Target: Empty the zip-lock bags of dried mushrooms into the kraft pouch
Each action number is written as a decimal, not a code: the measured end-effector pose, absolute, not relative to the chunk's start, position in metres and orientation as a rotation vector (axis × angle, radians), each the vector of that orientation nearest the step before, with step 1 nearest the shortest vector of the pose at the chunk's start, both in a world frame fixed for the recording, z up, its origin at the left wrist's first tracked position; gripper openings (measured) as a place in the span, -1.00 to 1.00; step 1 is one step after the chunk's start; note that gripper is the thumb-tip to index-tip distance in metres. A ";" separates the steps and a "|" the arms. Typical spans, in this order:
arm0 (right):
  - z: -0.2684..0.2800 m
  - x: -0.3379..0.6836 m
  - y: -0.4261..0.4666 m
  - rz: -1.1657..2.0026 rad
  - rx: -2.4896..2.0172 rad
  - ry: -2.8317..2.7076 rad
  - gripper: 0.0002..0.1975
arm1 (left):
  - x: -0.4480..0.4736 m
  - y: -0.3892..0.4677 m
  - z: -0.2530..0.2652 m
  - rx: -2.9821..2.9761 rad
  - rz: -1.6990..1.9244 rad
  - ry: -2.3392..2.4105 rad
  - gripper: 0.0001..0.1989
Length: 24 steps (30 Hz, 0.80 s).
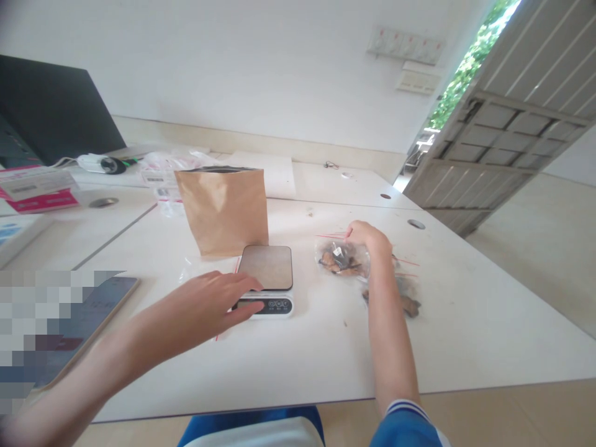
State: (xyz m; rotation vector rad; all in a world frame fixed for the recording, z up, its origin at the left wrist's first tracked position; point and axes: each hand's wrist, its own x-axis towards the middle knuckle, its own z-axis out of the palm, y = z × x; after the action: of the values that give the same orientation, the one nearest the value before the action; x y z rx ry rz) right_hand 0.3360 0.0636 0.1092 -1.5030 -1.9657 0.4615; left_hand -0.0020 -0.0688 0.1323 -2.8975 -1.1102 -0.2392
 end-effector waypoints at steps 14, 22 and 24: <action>0.178 0.204 -0.013 1.018 -0.785 -1.873 -0.76 | 0.060 -0.017 0.168 -3.027 -2.196 -1.589 -0.67; 0.163 0.185 0.000 1.059 -0.659 -1.788 -0.68 | 0.049 0.002 0.168 -3.034 -2.304 -1.611 -0.67; 0.164 0.182 -0.001 1.064 -0.662 -1.798 -0.66 | 0.046 0.004 0.168 -3.060 -2.255 -1.595 -0.69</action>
State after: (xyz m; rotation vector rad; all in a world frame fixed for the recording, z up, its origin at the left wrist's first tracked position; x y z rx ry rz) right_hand 0.1818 -0.0014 0.1641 -0.6624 -1.7980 1.0638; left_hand 0.0458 0.0038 0.1684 -3.0603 -1.5947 -2.2549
